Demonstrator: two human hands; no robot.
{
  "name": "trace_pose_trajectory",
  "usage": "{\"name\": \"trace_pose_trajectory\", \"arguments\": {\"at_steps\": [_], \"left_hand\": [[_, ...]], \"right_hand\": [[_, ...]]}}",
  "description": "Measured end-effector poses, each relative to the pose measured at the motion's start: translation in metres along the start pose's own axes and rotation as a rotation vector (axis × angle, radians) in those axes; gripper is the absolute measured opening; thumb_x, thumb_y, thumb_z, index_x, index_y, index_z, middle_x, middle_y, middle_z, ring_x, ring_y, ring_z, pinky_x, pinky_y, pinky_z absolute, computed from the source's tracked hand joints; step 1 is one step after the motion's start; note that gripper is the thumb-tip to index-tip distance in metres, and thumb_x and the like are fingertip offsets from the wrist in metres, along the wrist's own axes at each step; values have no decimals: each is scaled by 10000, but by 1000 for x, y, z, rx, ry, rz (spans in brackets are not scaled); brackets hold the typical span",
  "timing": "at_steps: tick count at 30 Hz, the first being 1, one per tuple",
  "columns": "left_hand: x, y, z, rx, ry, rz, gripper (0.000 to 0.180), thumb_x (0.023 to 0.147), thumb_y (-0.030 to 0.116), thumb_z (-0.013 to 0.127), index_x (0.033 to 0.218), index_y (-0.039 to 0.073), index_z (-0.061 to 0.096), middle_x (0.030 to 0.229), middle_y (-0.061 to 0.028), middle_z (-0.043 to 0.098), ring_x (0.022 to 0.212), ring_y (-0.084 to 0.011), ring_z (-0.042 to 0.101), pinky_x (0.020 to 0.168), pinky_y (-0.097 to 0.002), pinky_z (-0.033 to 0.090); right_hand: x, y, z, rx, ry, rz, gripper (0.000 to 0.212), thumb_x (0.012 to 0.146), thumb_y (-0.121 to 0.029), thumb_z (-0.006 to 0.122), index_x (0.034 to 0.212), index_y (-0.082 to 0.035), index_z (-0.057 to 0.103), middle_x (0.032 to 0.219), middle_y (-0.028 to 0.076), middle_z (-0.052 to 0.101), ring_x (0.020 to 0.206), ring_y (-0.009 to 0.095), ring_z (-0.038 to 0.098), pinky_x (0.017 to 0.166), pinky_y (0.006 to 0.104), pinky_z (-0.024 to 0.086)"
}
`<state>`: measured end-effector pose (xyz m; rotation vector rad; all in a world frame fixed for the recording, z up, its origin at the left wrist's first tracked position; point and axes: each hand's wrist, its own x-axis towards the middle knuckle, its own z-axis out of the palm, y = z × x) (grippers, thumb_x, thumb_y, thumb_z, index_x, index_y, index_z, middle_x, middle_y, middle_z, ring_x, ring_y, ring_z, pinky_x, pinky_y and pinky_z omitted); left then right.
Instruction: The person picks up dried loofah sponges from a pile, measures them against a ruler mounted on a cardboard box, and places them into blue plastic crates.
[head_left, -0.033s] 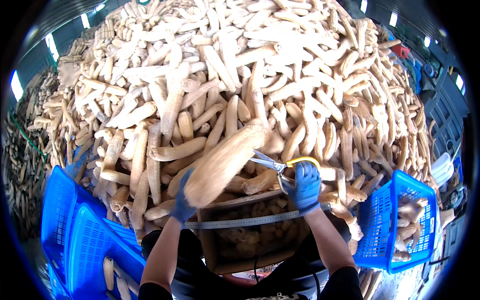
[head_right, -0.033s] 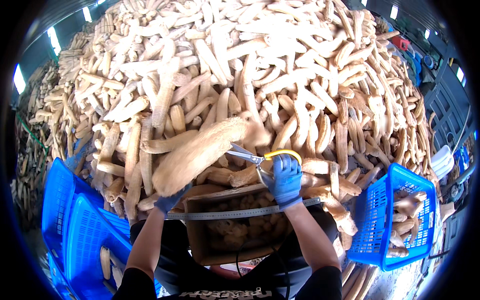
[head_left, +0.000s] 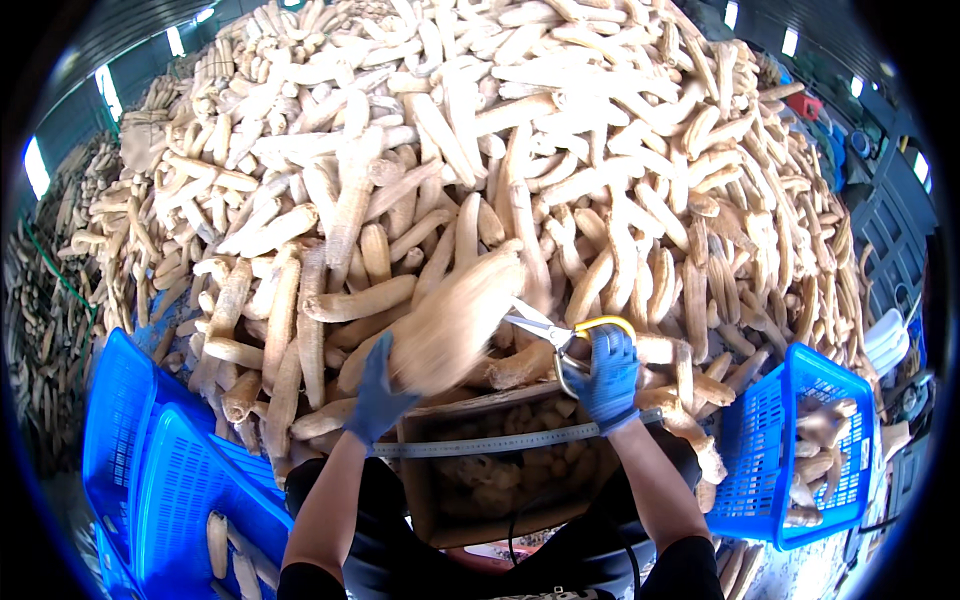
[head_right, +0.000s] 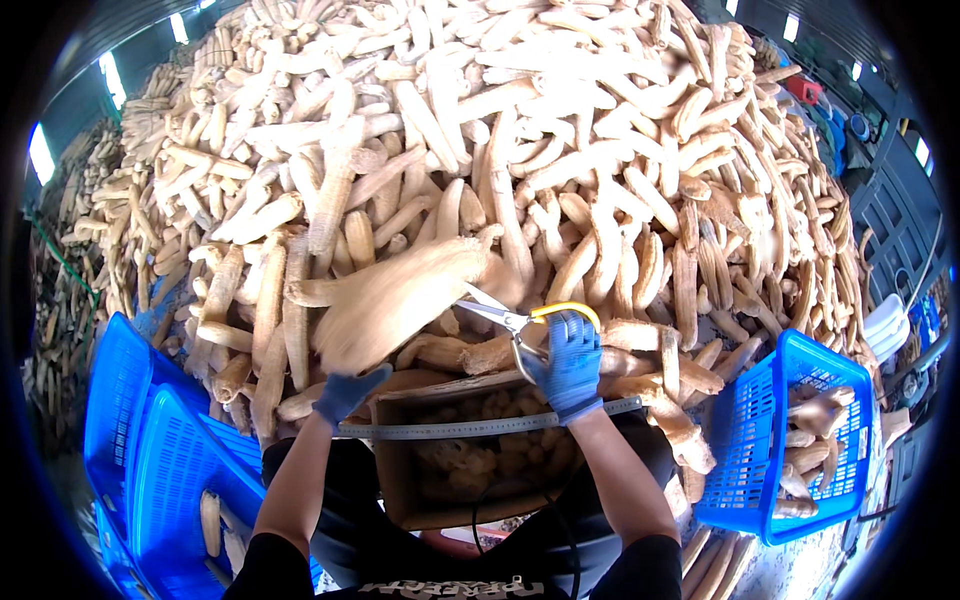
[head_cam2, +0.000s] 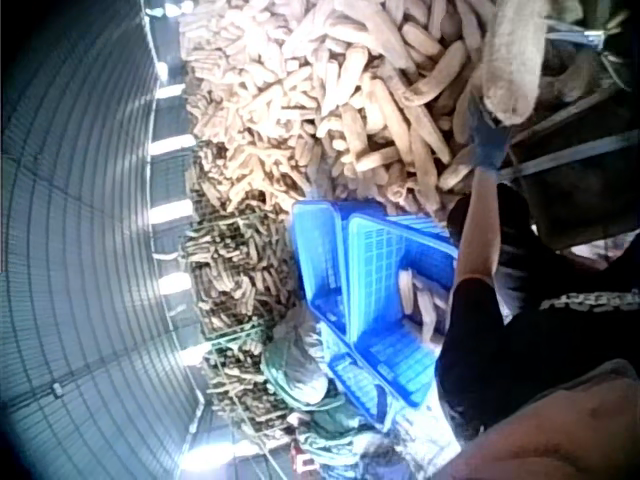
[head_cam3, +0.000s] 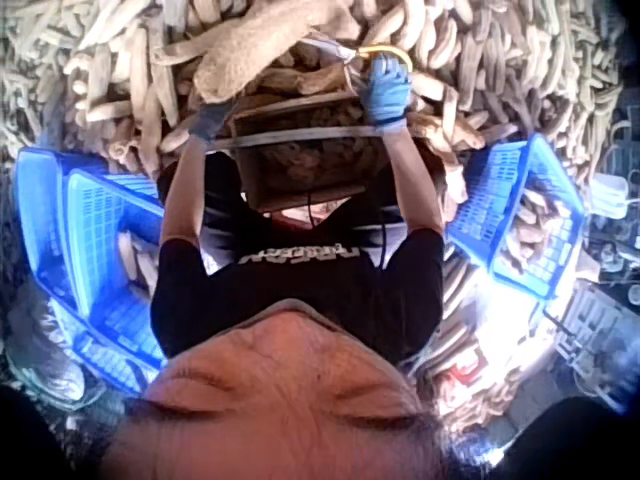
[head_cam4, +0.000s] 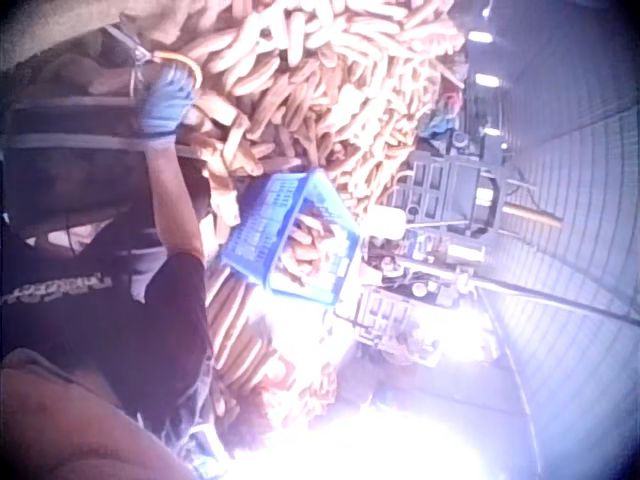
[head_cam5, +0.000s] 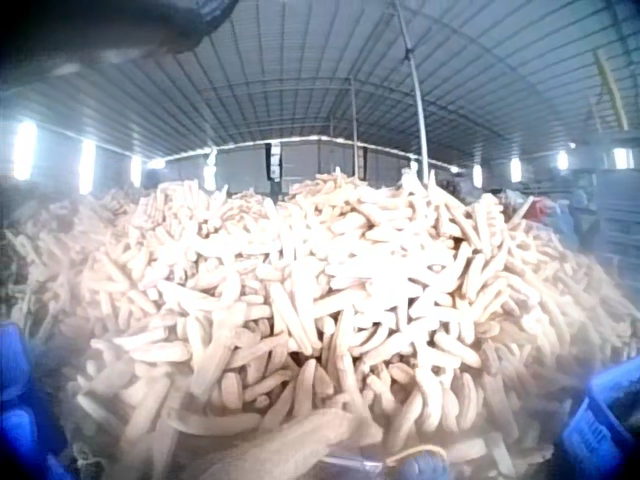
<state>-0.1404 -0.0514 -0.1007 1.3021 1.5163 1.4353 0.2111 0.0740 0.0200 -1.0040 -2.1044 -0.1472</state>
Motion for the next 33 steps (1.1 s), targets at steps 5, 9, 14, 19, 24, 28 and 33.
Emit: {"name": "trace_pose_trajectory", "arguments": {"at_steps": [5, 9, 14, 19, 24, 28, 33], "left_hand": [[5, 100, 23, 269, -47, 128, 1035, 686, 283, 786, 1430, 9, 122, 1432, -163, 255, 1303, -243, 304, 1083, -334, 241], [-1, 95, 22, 51, -210, -9, 1013, 687, 248, 787, 1428, 10, 140, 1420, -158, 284, 1304, -226, 292, 1074, -327, 252], [-8, 111, 43, 110, -58, 120, 968, 674, 244, 795, 1411, 20, 207, 1392, -181, 326, 1271, -256, 349, 1048, -349, 305], [-6, 112, 39, 635, 259, 412, 914, 657, 262, 800, 1372, 8, 292, 1303, -194, 426, 1202, -296, 431, 998, -375, 366], [-9, 111, 31, -60, 47, -15, 782, 739, 269, 744, 1352, 8, 335, 1239, -118, 495, 1148, -228, 475, 969, -336, 388], [-11, 118, 18, -618, -172, -284, 650, 847, 312, 636, 1355, 24, 351, 1221, -62, 504, 1101, -168, 489, 952, -296, 391], [-15, 89, 14, -595, -114, -255, 496, 919, 310, 530, 1314, 33, 413, 1197, -55, 527, 1100, -126, 492, 942, -265, 396]], "right_hand": [[-17, -6, 5, 717, -207, 422, 495, 725, -212, 747, 1120, -19, 519, 959, 102, 558, 848, 234, 546, 771, 315, 442], [-26, -15, -3, 1452, -452, 711, 331, 850, -122, 624, 1149, -26, 519, 903, -15, 517, 811, 50, 462, 722, 211, 410], [-28, -10, -3, 1499, -501, 686, 324, 915, -247, 547, 1147, -23, 515, 871, 2, 546, 784, 70, 509, 699, 193, 430], [-36, 6, 3, 1382, -619, 820, 368, 897, -329, 562, 1102, -25, 528, 888, 34, 586, 781, 89, 553, 660, 217, 472], [-50, 22, 13, 1406, -588, 904, 464, 904, -401, 526, 1128, 5, 522, 1010, 85, 590, 768, 133, 594, 629, 257, 526], [-47, 24, 6, 1359, -420, 923, 459, 897, -434, 520, 1092, -19, 525, 965, 87, 592, 770, 139, 583, 620, 268, 505], [-34, 50, -4, 1519, -111, 918, 442, 931, -421, 465, 1097, -16, 527, 967, 90, 607, 722, 134, 611, 610, 259, 520]]}}
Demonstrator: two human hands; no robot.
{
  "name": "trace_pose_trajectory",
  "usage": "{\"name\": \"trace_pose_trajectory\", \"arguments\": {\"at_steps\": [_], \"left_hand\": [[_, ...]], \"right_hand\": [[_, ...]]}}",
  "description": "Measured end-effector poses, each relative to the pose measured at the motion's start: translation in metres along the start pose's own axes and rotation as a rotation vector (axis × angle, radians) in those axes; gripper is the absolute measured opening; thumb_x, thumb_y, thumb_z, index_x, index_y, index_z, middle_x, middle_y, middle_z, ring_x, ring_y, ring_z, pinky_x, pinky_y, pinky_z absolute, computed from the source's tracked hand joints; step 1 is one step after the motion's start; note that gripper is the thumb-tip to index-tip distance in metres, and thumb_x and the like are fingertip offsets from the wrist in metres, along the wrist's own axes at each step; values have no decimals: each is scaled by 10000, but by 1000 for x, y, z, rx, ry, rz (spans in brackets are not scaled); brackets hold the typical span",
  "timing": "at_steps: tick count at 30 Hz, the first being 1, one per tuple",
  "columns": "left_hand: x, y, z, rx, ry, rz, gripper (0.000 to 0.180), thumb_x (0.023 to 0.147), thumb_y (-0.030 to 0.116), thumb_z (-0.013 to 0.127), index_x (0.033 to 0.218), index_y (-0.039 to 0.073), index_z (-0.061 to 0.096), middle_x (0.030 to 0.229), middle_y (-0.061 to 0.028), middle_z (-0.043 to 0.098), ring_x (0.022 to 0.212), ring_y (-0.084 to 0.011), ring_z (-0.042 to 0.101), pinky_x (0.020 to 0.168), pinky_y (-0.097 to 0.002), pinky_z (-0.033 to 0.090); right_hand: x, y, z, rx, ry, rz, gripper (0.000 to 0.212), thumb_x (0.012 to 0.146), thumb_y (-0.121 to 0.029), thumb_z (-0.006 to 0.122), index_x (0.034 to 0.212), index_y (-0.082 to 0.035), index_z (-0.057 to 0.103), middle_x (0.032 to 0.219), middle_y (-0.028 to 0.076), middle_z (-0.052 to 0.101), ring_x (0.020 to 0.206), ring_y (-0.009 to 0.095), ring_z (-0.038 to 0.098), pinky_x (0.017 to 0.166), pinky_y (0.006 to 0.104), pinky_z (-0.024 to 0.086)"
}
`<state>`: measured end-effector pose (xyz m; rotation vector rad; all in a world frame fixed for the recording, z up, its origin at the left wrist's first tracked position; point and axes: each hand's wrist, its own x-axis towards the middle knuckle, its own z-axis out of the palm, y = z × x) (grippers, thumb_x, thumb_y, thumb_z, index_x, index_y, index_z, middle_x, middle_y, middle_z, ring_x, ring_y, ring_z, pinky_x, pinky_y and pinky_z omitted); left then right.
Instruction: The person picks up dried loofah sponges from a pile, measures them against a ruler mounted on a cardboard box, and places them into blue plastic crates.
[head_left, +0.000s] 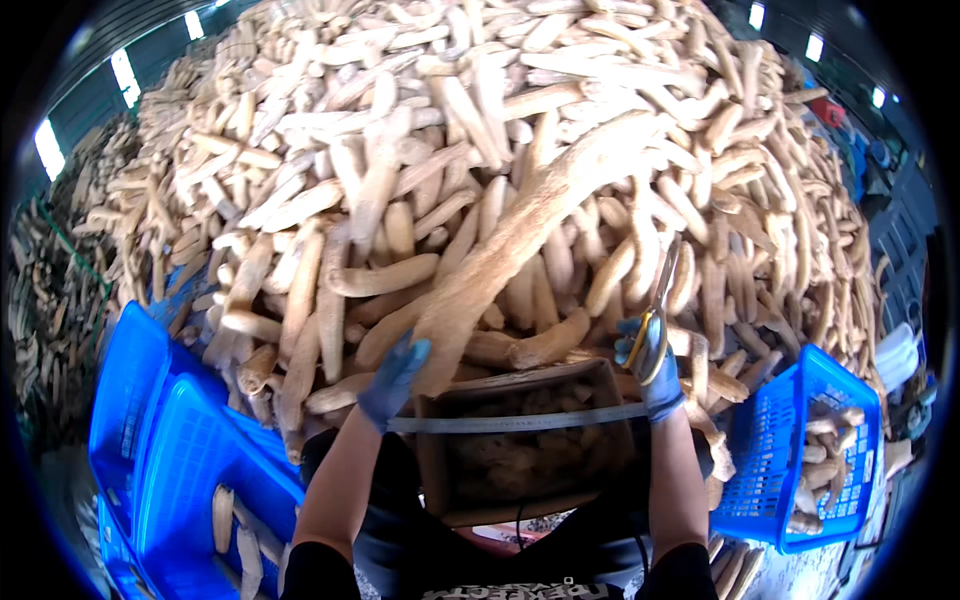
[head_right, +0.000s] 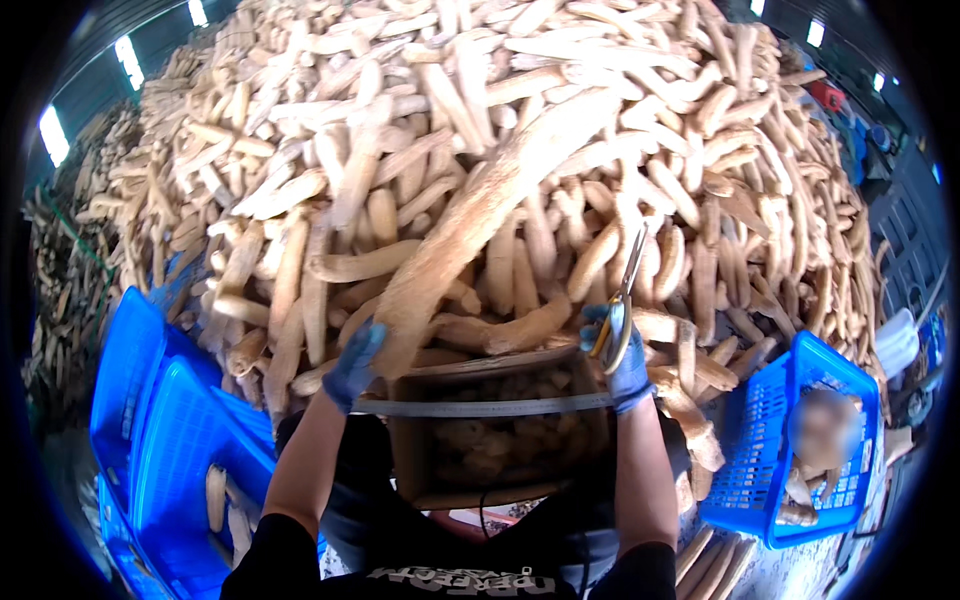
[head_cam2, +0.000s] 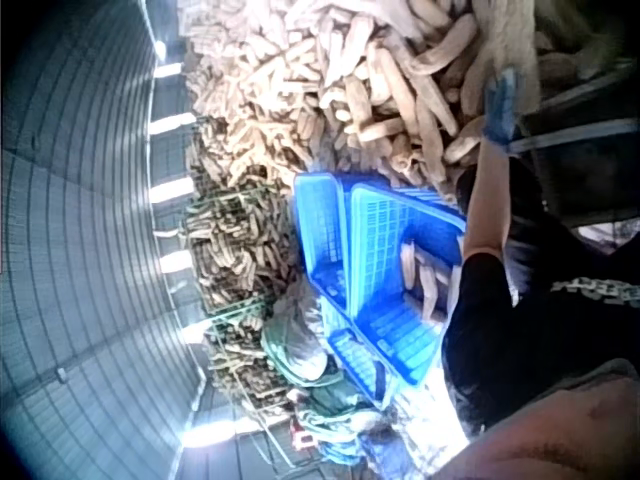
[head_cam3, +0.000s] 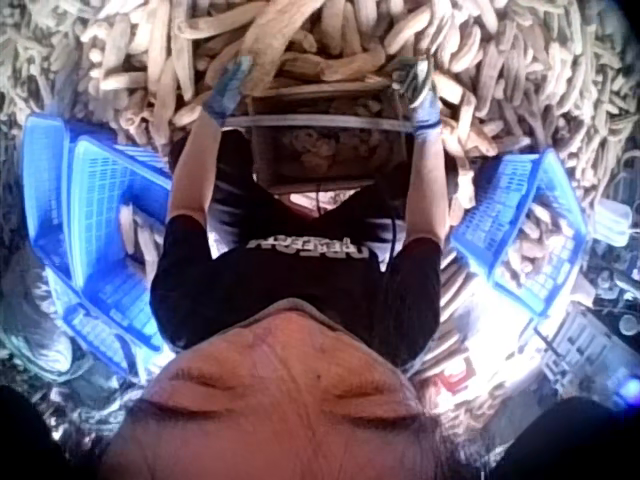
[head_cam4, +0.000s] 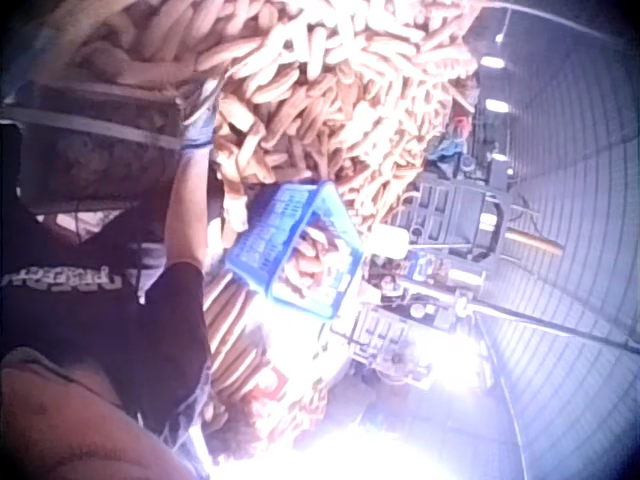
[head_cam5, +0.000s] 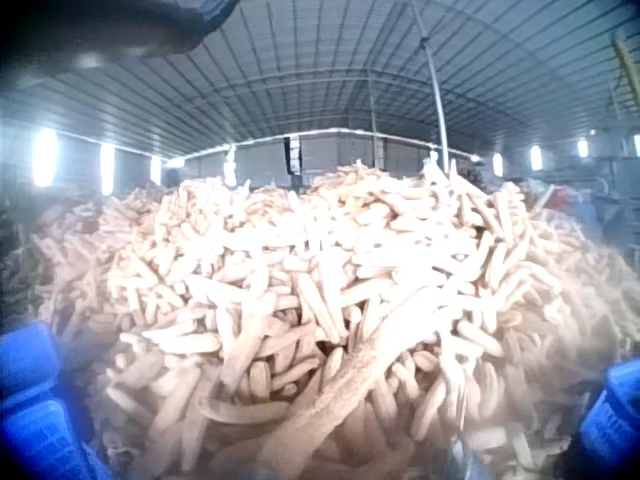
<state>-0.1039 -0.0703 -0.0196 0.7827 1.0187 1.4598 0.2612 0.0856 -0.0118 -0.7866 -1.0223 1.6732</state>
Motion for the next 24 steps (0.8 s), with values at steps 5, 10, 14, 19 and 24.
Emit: {"name": "trace_pose_trajectory", "arguments": {"at_steps": [5, 10, 14, 19, 24], "left_hand": [[-2, 0, -12, -251, -47, -250, 472, 935, 334, 490, 1284, 20, 438, 1204, -97, 552, 1060, -188, 561, 909, -315, 456], [-11, 11, 9, -266, -202, -401, 558, 892, 368, 555, 1296, 10, 414, 1178, -130, 564, 1037, -228, 582, 876, -358, 485], [-18, -14, -27, 434, -185, -130, 646, 829, 321, 638, 1325, -2, 378, 1276, -138, 488, 1160, -212, 488, 973, -336, 404], [-13, 18, 23, 801, -154, 168, 770, 724, 233, 723, 1365, 27, 350, 1352, -133, 424, 1233, -225, 409, 1040, -337, 320], [-13, 31, 21, 1219, -7, 445, 839, 680, 292, 743, 1386, 94, 334, 1395, -140, 365, 1292, -288, 337, 1074, -398, 246]], "right_hand": [[9, -43, -23, 21, 176, -291, 451, 926, -423, 475, 1119, -17, 509, 1048, 140, 608, 764, 189, 629, 626, 297, 530], [6, -65, -56, 148, 185, -417, 441, 929, -404, 478, 1156, -27, 480, 1123, 174, 582, 860, 237, 627, 700, 334, 515], [-1, -65, -65, 9, 175, -485, 428, 924, -406, 492, 1134, -33, 503, 997, 113, 589, 839, 201, 616, 723, 317, 515], [-15, -63, -73, -459, 479, -447, 329, 921, -429, 503, 905, -103, 543, 618, -62, 396, 461, 21, 352, 396, 201, 278], [-21, -53, -72, -260, 349, -330, 248, 849, -291, 647, 963, -118, 511, 694, -50, 432, 574, 52, 449, 483, 211, 381]]}}
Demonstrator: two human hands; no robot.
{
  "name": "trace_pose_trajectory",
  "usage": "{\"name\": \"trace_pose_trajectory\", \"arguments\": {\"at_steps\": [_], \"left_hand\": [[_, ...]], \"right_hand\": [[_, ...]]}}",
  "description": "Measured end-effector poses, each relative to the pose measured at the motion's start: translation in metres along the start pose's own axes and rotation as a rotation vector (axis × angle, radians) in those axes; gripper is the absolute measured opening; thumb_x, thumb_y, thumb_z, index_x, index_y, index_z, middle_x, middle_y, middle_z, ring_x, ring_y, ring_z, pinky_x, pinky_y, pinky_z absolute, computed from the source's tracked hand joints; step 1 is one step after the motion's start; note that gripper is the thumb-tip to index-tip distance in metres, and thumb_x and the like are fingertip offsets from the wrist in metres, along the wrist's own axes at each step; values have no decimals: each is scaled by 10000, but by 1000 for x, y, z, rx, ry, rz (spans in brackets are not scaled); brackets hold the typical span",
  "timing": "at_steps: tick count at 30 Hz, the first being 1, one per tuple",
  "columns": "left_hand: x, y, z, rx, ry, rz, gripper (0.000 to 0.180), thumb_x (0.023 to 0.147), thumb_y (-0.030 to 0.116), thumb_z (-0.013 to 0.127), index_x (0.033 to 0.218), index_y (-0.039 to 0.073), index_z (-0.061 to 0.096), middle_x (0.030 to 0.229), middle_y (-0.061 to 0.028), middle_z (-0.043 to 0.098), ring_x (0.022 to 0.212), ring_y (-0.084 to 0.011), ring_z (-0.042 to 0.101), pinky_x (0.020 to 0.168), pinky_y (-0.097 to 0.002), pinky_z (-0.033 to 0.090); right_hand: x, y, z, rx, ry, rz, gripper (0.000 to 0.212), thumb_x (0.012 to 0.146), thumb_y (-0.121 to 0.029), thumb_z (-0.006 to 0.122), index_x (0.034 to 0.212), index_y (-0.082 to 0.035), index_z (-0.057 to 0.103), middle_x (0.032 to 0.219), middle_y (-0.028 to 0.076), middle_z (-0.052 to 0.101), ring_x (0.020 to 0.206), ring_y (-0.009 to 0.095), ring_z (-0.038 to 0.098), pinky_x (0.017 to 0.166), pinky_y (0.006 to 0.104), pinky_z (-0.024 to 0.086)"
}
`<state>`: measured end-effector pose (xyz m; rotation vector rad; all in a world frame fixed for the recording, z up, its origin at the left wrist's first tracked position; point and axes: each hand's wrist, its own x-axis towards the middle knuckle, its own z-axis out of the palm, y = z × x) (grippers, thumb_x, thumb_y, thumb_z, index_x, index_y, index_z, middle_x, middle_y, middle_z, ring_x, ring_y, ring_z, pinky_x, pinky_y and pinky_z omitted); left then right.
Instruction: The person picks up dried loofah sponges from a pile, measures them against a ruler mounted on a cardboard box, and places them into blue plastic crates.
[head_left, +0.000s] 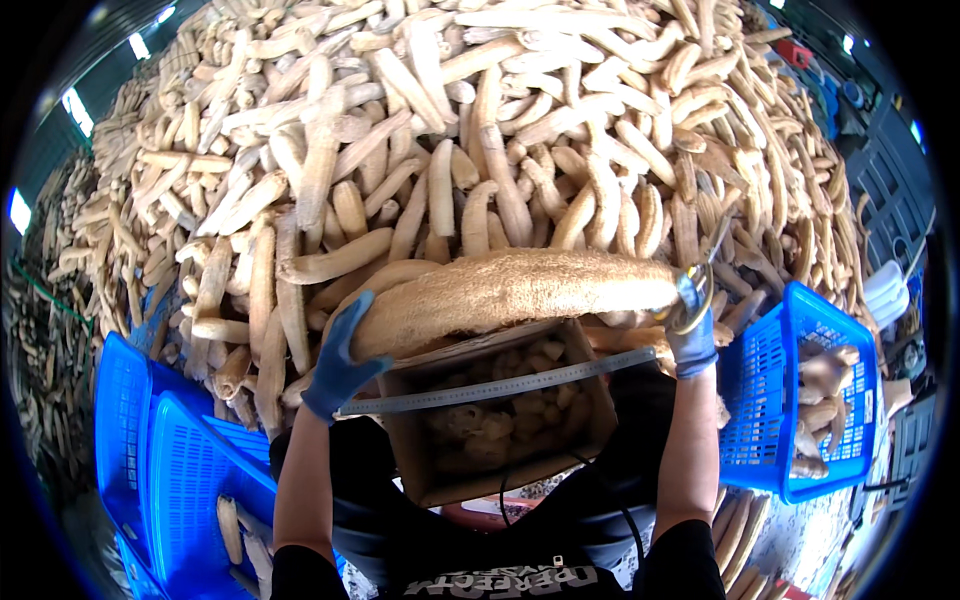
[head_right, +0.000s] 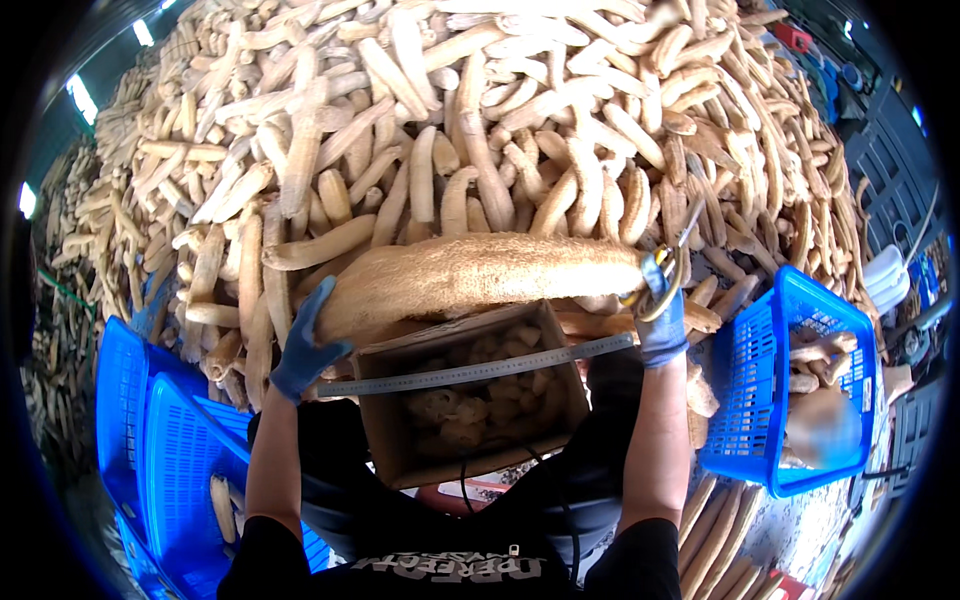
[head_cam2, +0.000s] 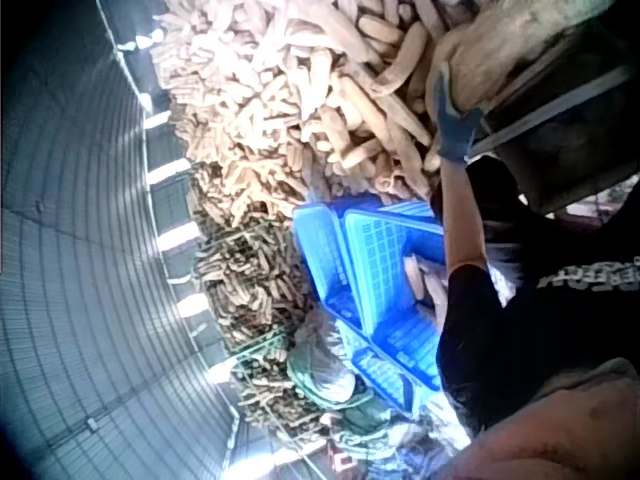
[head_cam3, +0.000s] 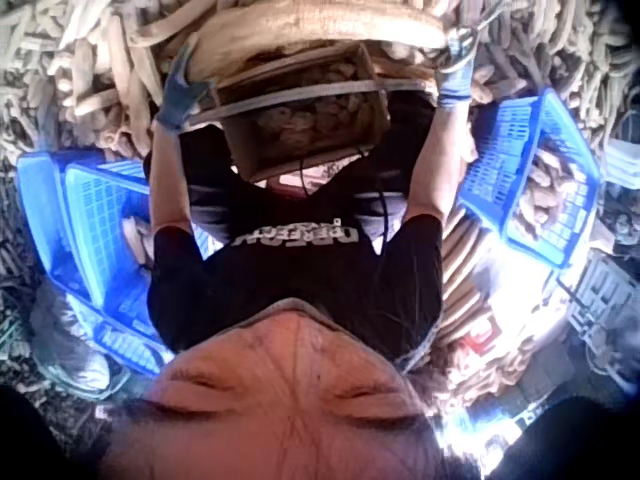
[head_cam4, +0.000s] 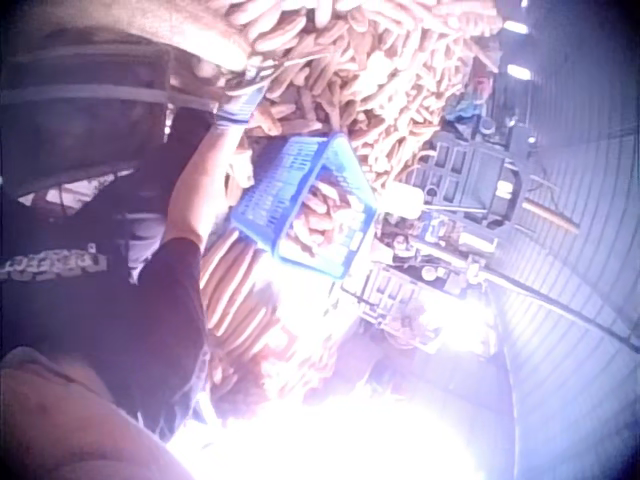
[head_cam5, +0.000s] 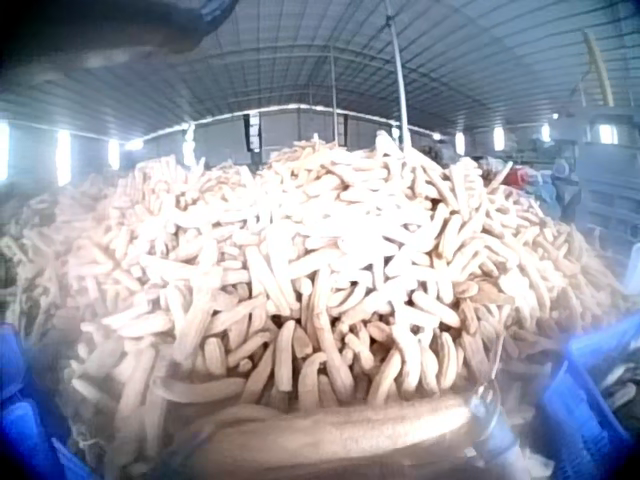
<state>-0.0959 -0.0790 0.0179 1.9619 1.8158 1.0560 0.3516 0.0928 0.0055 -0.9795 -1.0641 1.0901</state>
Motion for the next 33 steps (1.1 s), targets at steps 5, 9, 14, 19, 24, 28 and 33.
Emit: {"name": "trace_pose_trajectory", "arguments": {"at_steps": [5, 9, 14, 19, 24, 28, 33], "left_hand": [[3, 32, 31, 724, 208, 134, 794, 702, 467, 688, 1362, 162, 370, 1438, -136, 282, 1318, -347, 273, 1070, -545, 168], [2, 42, 68, 880, 308, 129, 606, 761, 353, 623, 1320, 241, 419, 1361, -105, 352, 1268, -317, 338, 1045, -579, 195], [-12, 5, 99, 894, 289, 51, 504, 798, 151, 539, 1285, 254, 456, 1189, -78, 449, 1193, -271, 407, 1025, -567, 235], [-38, -15, 121, 752, 262, -36, 460, 812, 117, 501, 1252, 251, 487, 1206, -77, 455, 1190, -268, 410, 1021, -575, 228], [-45, -25, 127, 755, 225, -66, 450, 809, 115, 502, 1236, 255, 503, 1224, -76, 459, 1202, -261, 400, 1029, -580, 210], [-49, -43, 133, 802, 212, -83, 468, 796, 103, 502, 1241, 252, 500, 1221, -77, 466, 1207, -265, 394, 1032, -589, 199], [-46, -44, 134, 829, 147, -101, 482, 759, 160, 527, 1237, 222, 508, 1180, -90, 480, 1187, -288, 405, 1020, -601, 217]], "right_hand": [[-15, 18, 15, 288, -34, 240, 225, 860, -204, 621, 1035, -109, 516, 867, 23, 584, 745, 134, 607, 523, 280, 516], [-44, 13, 39, 161, -129, 412, 280, 862, -231, 612, 1088, -108, 504, 843, 40, 601, 678, 145, 609, 473, 262, 494], [-49, 53, 9, -181, -181, 392, 277, 896, -251, 572, 1101, -66, 545, 732, -8, 537, 500, 93, 486, 386, 216, 367], [-35, 72, -16, -122, -86, 498, 348, 916, -384, 516, 1071, -76, 567, 761, 16, 581, 638, 113, 563, 527, 239, 452], [-28, 80, -46, 31, -67, 618, 336, 931, -380, 432, 1102, -95, 487, 1000, 134, 630, 813, 260, 640, 622, 336, 524], [-25, 86, -51, -20, -52, 630, 344, 936, -358, 404, 1152, -99, 469, 1108, 154, 596, 889, 282, 629, 654, 362, 526], [-32, 78, -40, 154, -133, 545, 318, 910, -423, 494, 1017, -125, 512, 891, 85, 588, 756, 229, 598, 618, 319, 495]]}}
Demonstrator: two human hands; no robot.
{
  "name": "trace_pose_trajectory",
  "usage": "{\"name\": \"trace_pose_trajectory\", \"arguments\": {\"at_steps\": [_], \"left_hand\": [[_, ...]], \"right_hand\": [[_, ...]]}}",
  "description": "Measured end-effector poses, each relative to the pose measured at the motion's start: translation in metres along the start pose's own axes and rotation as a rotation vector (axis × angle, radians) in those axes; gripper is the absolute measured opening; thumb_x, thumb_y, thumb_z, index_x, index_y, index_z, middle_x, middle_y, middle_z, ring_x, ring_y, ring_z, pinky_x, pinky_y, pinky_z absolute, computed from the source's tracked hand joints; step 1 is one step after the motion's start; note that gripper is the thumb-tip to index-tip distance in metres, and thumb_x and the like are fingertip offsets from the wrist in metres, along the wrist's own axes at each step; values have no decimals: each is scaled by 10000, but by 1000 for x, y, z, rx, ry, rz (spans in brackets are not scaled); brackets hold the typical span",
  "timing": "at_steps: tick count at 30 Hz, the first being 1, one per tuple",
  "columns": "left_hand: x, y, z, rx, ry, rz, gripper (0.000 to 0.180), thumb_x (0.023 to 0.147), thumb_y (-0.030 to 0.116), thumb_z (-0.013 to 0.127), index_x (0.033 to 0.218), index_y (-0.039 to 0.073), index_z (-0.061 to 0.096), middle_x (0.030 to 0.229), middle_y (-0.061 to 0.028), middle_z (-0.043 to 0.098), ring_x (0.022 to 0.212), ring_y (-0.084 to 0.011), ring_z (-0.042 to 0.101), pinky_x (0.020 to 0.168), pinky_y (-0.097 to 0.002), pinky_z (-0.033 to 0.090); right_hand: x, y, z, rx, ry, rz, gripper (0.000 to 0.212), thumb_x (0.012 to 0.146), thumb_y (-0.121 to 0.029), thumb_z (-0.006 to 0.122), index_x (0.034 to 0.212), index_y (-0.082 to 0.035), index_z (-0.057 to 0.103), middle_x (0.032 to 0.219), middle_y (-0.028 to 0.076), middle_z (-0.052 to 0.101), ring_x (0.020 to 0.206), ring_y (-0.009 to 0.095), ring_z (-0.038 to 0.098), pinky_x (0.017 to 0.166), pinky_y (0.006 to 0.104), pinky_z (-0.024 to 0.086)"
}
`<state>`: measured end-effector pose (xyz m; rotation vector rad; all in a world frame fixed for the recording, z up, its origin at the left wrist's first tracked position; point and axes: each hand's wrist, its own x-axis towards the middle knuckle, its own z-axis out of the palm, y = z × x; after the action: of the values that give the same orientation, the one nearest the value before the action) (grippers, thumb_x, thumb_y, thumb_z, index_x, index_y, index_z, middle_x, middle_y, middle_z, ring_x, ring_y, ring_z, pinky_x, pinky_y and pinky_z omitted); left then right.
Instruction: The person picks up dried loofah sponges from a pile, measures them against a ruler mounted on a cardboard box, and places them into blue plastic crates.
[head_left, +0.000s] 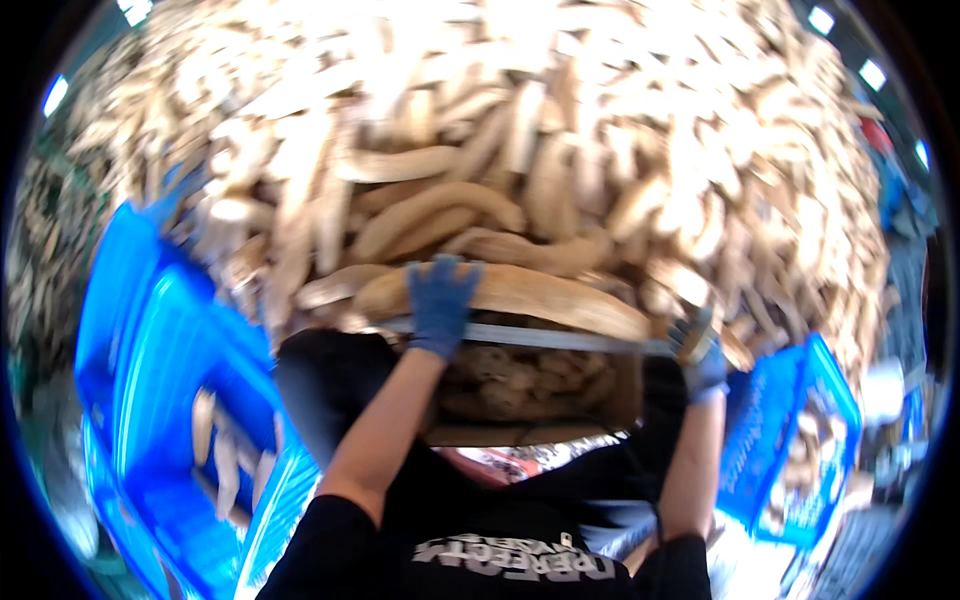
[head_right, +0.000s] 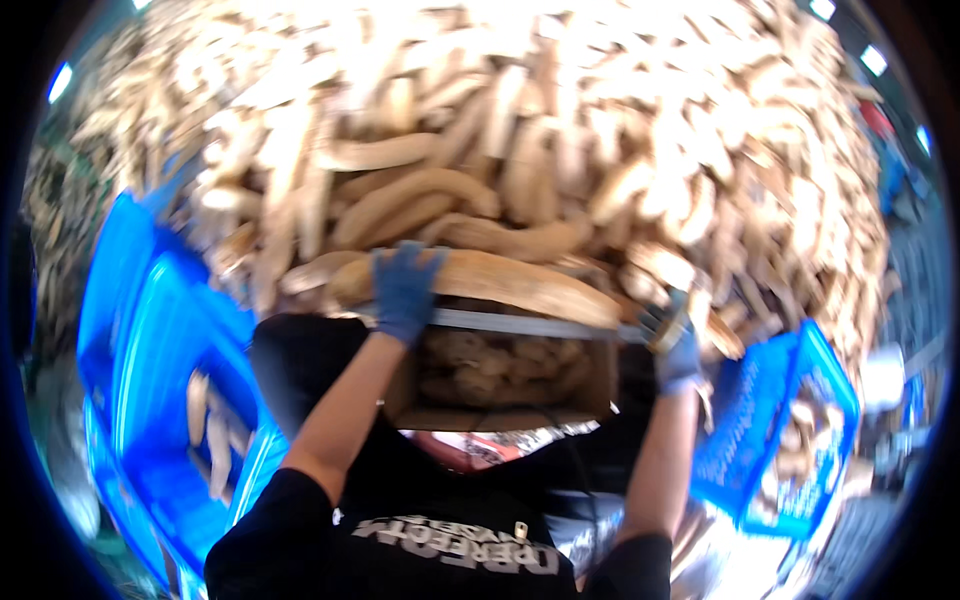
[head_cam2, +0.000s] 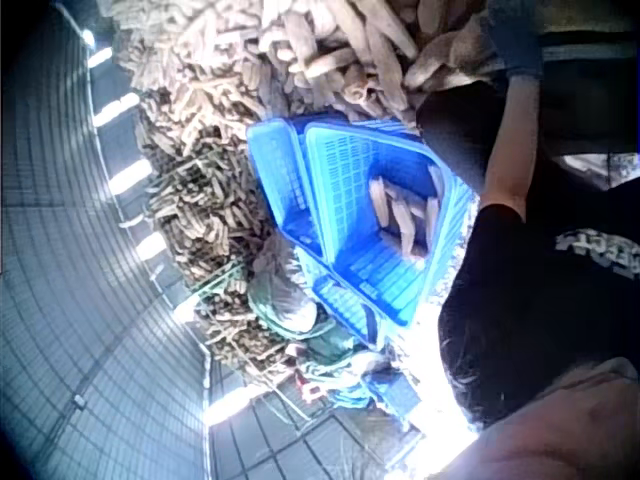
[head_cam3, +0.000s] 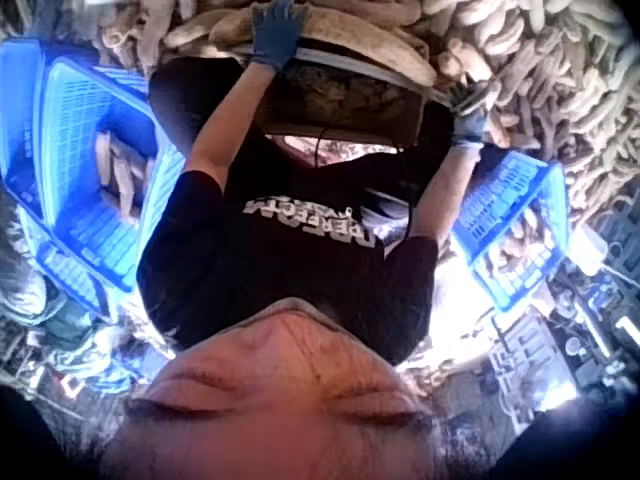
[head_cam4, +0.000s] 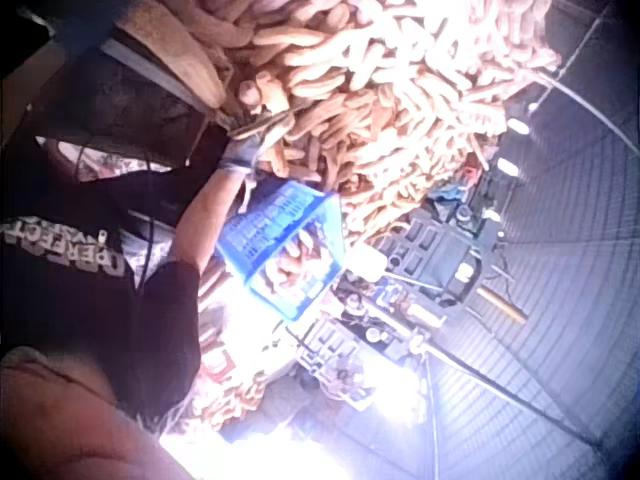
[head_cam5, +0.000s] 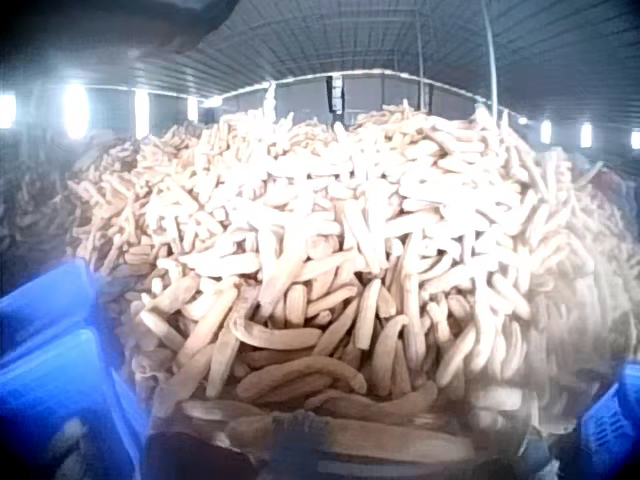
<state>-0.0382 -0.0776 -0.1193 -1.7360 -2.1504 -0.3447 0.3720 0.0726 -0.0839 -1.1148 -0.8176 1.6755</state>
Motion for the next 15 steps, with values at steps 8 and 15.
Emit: {"name": "trace_pose_trajectory", "arguments": {"at_steps": [8, 15], "left_hand": [[3, 11, -11, -31, -57, -29, 654, 674, 195, 692, 1282, 276, 464, 1282, -47, 432, 1255, -232, 358, 1084, -542, 120], [1, 13, -19, 38, -60, -13, 741, 641, 226, 753, 1308, 275, 433, 1272, -38, 434, 1250, -225, 366, 1079, -523, 160]], "right_hand": [[-21, -26, 40, 8, 171, 47, 384, 828, -409, 642, 964, -87, 482, 778, 103, 564, 586, 180, 564, 453, 280, 448], [-32, -29, 45, -21, 177, -12, 462, 817, -431, 651, 1012, -42, 494, 802, 103, 574, 618, 178, 584, 481, 285, 483]]}}
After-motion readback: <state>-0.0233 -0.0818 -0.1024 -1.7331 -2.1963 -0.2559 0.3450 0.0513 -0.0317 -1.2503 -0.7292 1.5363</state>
